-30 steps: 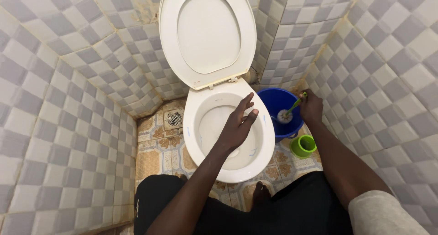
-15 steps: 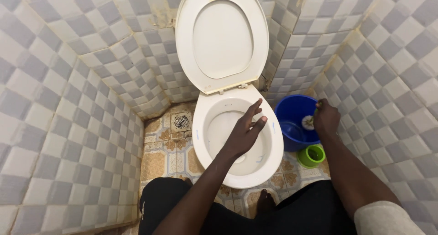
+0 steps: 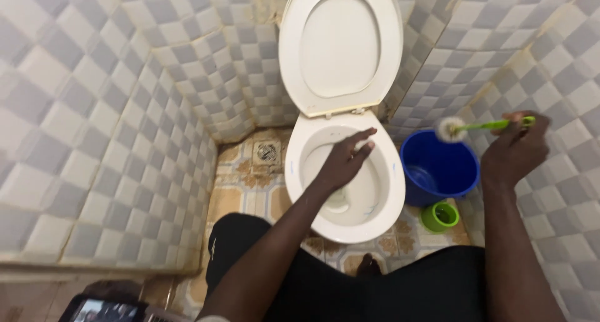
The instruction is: The person pours blue toilet cleaner into the bowl, then uses a green toilet brush to scrub the inside of the bowl. The person is sitting on the floor during the task.
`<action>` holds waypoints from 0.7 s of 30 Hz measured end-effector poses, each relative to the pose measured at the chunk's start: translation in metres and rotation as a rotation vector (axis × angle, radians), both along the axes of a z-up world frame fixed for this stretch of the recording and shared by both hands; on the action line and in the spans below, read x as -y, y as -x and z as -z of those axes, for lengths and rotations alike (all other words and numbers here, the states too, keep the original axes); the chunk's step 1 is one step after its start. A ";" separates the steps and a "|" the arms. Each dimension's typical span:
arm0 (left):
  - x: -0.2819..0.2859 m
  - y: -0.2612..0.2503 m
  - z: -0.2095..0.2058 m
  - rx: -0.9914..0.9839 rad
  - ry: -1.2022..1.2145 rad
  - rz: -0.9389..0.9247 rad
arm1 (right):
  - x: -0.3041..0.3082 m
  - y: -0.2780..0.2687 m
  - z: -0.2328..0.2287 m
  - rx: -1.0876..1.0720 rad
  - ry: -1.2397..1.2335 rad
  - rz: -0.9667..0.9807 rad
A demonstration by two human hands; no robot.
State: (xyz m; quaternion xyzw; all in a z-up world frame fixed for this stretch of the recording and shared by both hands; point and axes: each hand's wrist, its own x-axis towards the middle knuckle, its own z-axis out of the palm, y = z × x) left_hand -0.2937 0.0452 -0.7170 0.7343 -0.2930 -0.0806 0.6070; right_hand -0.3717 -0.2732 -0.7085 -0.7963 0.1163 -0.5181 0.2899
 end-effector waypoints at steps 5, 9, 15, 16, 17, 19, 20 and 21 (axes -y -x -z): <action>-0.029 -0.016 0.001 0.004 0.069 -0.094 | -0.030 0.022 -0.028 0.283 -0.322 -0.255; -0.055 -0.017 -0.006 0.112 0.086 -0.272 | -0.054 0.023 -0.030 0.338 -0.558 -0.370; -0.064 0.005 -0.031 0.143 0.102 -0.246 | -0.079 0.033 -0.048 0.110 -0.441 -0.631; -0.064 0.011 -0.035 0.143 0.105 -0.246 | -0.084 0.037 -0.058 0.110 -0.438 -0.631; -0.066 0.017 -0.040 0.104 0.064 -0.238 | -0.089 0.041 -0.068 0.076 -0.436 -0.618; -0.069 0.025 -0.042 0.064 0.022 -0.228 | -0.100 0.049 -0.083 0.041 -0.434 -0.602; -0.071 0.028 -0.041 0.088 0.014 -0.213 | -0.104 0.053 -0.089 0.020 -0.427 -0.594; -0.072 0.029 -0.040 0.113 0.008 -0.197 | -0.107 0.057 -0.096 0.000 -0.418 -0.586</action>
